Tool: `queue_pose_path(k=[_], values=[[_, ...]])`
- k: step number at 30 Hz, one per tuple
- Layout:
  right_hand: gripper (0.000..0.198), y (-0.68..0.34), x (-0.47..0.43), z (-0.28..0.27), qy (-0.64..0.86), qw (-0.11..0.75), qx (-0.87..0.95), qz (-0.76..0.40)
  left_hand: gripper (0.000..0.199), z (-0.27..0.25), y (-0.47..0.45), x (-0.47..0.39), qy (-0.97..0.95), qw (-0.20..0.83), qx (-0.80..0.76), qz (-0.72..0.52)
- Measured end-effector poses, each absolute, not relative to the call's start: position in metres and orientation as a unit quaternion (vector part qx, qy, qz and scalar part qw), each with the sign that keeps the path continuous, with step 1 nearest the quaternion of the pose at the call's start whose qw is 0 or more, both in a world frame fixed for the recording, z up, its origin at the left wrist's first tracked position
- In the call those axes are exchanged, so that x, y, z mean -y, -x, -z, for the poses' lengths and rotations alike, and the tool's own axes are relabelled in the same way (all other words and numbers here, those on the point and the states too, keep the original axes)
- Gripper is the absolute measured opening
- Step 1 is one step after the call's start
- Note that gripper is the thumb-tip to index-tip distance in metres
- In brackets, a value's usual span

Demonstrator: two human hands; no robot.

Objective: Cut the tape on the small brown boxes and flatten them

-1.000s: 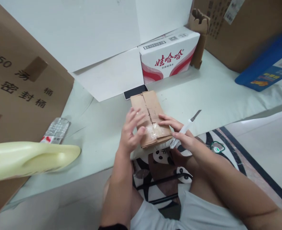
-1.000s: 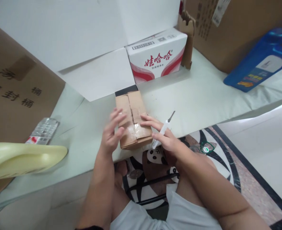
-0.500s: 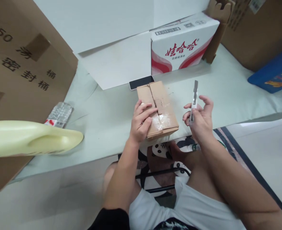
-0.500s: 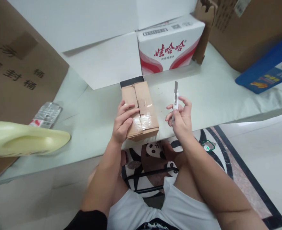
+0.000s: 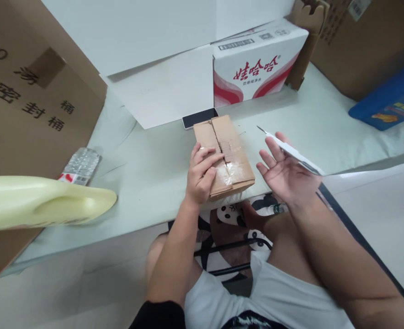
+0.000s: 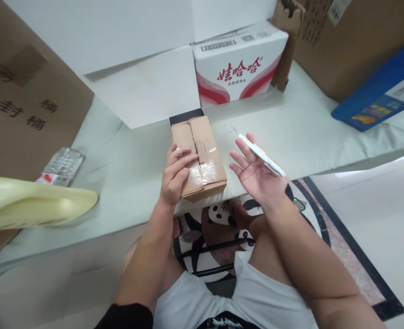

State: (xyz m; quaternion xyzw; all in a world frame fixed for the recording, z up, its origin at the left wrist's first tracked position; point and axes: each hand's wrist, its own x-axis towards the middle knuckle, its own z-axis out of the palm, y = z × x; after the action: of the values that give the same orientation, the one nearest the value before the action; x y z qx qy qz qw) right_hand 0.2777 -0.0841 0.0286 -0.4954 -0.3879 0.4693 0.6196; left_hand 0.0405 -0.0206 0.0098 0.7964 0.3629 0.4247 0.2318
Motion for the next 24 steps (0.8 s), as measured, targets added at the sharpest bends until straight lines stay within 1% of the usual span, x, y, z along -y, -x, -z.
queue_pose_path(k=[2, 5, 6, 8, 10, 13, 15, 18, 24], values=[[0.046, -0.276, 0.080, -0.026, 0.503, 0.634, 0.391, -0.439, 0.038, -0.010, -0.041, 0.021, -0.793, 0.235, -0.366, -0.426], [0.028, -0.271, 0.080, -0.022, 0.480, 0.702, 0.399, -0.343, 0.037, -0.010, -0.043, 0.023, -0.792, 0.232, -0.365, -0.431], [0.026, -0.269, 0.082, -0.021, 0.472, 0.718, 0.407, -0.309, 0.037, -0.010, -0.044, 0.024, -0.793, 0.228, -0.366, -0.431], [0.029, -0.262, 0.092, -0.022, 0.477, 0.718, 0.435, -0.259, 0.038, -0.010, -0.047, 0.025, -0.794, 0.219, -0.370, -0.431], [0.027, -0.255, 0.106, -0.027, 0.506, 0.671, 0.483, -0.247, 0.039, -0.010, -0.050, 0.027, -0.794, 0.212, -0.373, -0.431], [0.018, -0.247, 0.123, -0.037, 0.553, 0.559, 0.559, -0.262, 0.040, -0.009, -0.052, 0.028, -0.791, 0.205, -0.376, -0.436], [0.013, -0.244, 0.126, -0.043, 0.574, 0.507, 0.592, -0.252, 0.040, -0.009, -0.053, 0.028, -0.790, 0.203, -0.376, -0.440], [0.014, -0.243, 0.120, -0.048, 0.592, 0.479, 0.609, -0.220, 0.040, -0.009, -0.052, 0.027, -0.793, 0.199, -0.374, -0.438], [0.015, -0.237, 0.109, -0.049, 0.584, 0.473, 0.627, -0.204, 0.039, -0.008, -0.051, 0.024, -0.797, 0.191, -0.360, -0.446]])
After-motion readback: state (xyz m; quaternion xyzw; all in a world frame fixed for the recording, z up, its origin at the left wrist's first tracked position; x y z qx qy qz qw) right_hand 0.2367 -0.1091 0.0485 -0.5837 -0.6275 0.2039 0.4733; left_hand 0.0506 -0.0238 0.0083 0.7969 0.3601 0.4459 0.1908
